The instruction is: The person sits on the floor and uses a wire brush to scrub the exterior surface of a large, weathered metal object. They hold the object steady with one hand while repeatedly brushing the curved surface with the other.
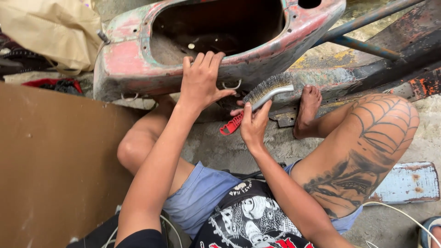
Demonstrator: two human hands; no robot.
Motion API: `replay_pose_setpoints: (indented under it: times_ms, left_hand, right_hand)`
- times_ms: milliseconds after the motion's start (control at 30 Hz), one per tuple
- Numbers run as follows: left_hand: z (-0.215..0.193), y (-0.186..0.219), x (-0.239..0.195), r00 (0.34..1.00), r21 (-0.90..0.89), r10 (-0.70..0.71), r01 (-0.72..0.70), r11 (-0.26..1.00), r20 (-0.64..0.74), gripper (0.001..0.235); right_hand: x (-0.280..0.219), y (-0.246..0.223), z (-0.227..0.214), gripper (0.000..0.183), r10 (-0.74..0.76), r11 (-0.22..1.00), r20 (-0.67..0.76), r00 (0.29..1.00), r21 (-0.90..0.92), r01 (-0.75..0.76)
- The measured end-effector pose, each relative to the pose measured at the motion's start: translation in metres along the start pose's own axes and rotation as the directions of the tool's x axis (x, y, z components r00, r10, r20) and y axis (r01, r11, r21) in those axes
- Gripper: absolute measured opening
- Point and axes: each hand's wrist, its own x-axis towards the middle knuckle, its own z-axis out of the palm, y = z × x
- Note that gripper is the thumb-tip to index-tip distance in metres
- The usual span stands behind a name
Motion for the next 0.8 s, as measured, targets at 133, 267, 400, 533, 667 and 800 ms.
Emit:
replay_pose_setpoints:
  times_ms: [133,267,400,533,667,800]
  left_hand:
    - [-0.011,-0.009,0.002,0.997,-0.07,0.074,-0.071,0.995,0.037,0.1]
    - [-0.017,-0.017,-0.001,0.984,0.124,0.172,-0.164,0.979,-0.053,0.119]
    - [-0.009,-0.015,-0.007,0.972,0.153,0.174,-0.151,0.977,-0.156,0.118]
    - [-0.001,-0.02,-0.009,0.95,0.178,0.23,-0.194,0.965,-0.212,0.103]
    - [0.007,-0.024,-0.008,0.935,0.211,0.258,-0.208,0.955,-0.244,0.097]
    - [0.005,-0.022,-0.007,0.927,0.199,0.265,-0.216,0.956,-0.267,0.088]
  right_hand:
    - [-0.002,0.002,0.002,0.037,0.01,0.999,-0.026,1.0,0.045,-0.009]
    - [0.001,0.013,0.012,0.036,-0.011,0.999,-0.011,1.0,0.042,0.012]
    - [0.008,0.013,0.022,0.035,-0.05,0.999,-0.028,0.998,0.009,0.05]
    - [0.014,0.001,0.047,0.049,-0.075,0.997,-0.162,0.984,-0.024,0.072]
    - [0.011,0.043,0.041,0.045,-0.146,0.96,-0.153,0.977,-0.259,0.103]
    - [0.006,0.043,0.041,0.039,-0.162,0.892,-0.09,0.983,-0.439,0.107]
